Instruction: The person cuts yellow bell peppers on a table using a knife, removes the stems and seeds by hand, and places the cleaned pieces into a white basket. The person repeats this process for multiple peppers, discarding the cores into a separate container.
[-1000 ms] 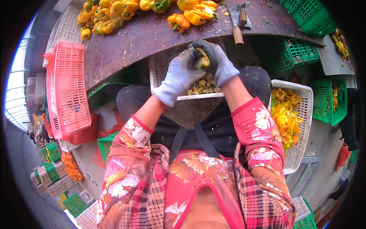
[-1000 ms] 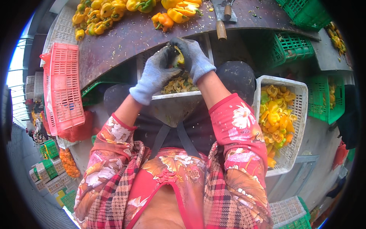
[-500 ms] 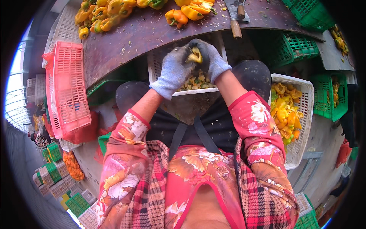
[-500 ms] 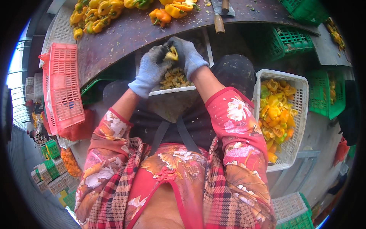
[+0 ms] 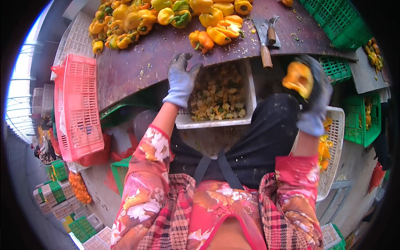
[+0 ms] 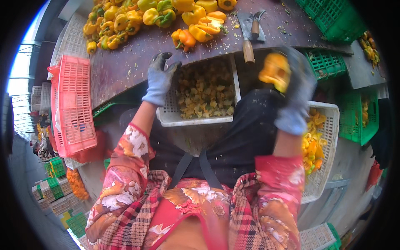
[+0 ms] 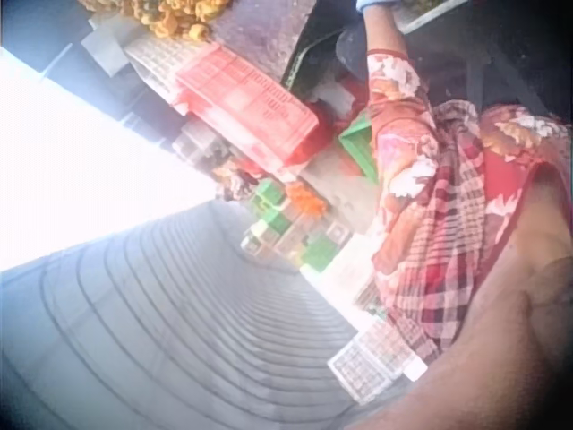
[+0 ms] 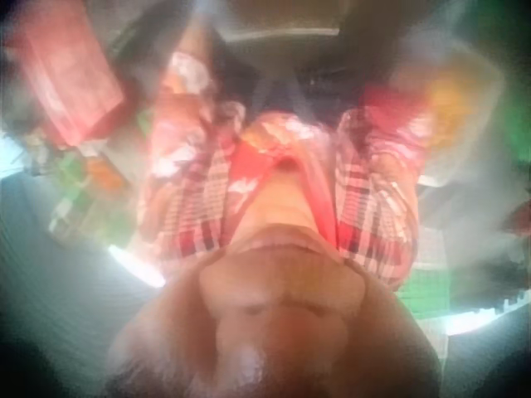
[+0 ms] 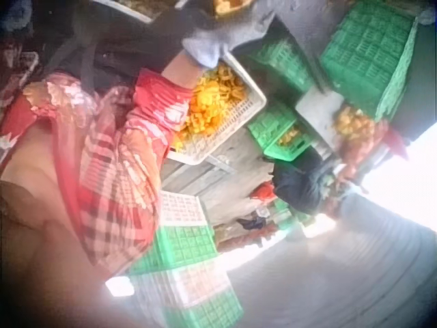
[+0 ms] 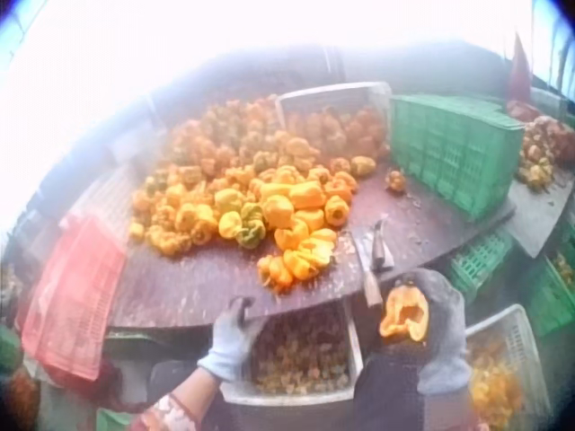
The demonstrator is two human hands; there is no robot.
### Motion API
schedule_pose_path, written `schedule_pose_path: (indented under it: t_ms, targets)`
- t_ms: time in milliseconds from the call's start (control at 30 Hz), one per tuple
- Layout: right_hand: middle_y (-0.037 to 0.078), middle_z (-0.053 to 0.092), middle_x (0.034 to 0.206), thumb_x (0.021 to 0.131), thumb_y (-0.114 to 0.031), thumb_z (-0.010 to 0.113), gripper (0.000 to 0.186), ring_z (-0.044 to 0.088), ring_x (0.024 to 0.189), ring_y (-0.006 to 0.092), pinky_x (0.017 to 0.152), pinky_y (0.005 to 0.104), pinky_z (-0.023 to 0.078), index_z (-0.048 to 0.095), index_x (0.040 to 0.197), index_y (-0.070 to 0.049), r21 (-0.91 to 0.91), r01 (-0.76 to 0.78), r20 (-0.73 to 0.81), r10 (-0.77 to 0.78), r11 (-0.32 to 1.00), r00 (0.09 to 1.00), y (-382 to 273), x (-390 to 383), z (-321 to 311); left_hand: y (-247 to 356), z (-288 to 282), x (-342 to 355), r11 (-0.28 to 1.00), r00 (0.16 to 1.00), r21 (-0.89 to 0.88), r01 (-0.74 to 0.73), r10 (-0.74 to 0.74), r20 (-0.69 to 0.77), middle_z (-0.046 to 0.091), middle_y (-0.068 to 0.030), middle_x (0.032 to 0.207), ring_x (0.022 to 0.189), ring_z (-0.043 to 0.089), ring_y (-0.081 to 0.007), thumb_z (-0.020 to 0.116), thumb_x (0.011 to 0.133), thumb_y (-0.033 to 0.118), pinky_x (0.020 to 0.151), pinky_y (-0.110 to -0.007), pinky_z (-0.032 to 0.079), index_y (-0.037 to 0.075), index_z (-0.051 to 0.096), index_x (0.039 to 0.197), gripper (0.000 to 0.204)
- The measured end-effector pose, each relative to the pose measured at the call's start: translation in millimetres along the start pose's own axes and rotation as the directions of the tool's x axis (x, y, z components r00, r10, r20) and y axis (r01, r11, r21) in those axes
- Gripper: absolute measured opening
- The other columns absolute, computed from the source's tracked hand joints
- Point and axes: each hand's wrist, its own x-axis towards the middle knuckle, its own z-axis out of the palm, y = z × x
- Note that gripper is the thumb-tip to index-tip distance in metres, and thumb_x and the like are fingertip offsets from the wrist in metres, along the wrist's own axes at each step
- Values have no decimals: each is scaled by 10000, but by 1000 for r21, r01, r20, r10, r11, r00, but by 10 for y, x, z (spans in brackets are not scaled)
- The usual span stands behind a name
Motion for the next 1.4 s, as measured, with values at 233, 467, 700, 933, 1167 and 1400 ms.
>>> schedule_pose_path:
  t_ms: [233, 467, 700, 933, 1167, 1400]
  targets:
    - [198, 612, 1094, 869, -256, 606, 326, 596, 986, 336, 840, 377, 458, 619, 1081, -8, -912, -208, -134, 221, 354, 966, 562, -690, -1729, -274, 748, 546, 864, 930, -359, 352, -367, 26, 689, -149, 934, 844, 661, -285, 678, 803, 149, 736, -363, 486, -15, 638, 1038, 290]
    - [104, 640, 1062, 878, -130, 611, 262, 602, 875, 168, 782, 265, 472, 613, 1107, -2, -502, -17, 33, 39, 864, 999, 243, -305, -596, -516, 53, 427, 220, 808, -884, 413, -536, 244, 612, -66, 705, 512, 519, -123, 566, 848, 50, 481, -232, 444, 15, 615, 889, 73]
    - [32, 592, 1119, 934, -240, 545, 385, 582, 975, 173, 838, 299, 483, 504, 1268, -52, 594, -801, 754, 293, 81, 588, 20, -134, 1769, 649, -671, -307, -213, 820, -861, 461, -268, 506, 641, -59, 880, 756, 611, -160, 557, 892, 116, 672, -287, 511, 35, 606, 1004, 147]
    - [81, 611, 1004, 894, -308, 575, 302, 598, 928, 191, 846, 344, 493, 570, 1097, -84, 490, -841, 789, 294, 230, 539, 727, -350, 1917, 915, -895, -584, 957, 997, -285, -48, 30, -66, 553, -184, 1114, 1031, 543, -322, 684, 771, 167, 902, -391, 423, 17, 522, 1180, 465]
    - [50, 650, 958, 889, -298, 571, 247, 620, 886, 199, 790, 349, 516, 617, 1022, -95, 305, -917, 827, 406, 258, 389, 480, -476, 1773, 671, -366, -585, 963, 960, -208, -171, 211, 186, 530, -196, 1152, 1084, 507, -367, 726, 684, 193, 938, -420, 413, 15, 534, 1160, 543]
    - [26, 644, 883, 874, -294, 611, 227, 629, 780, 166, 669, 315, 532, 634, 978, -94, 321, -917, 851, 353, 235, 388, 471, -585, 1784, 814, -500, -494, 964, 922, -267, 11, 94, 375, 598, -169, 948, 902, 588, -320, 734, 679, 186, 796, -371, 472, 14, 614, 1005, 387]
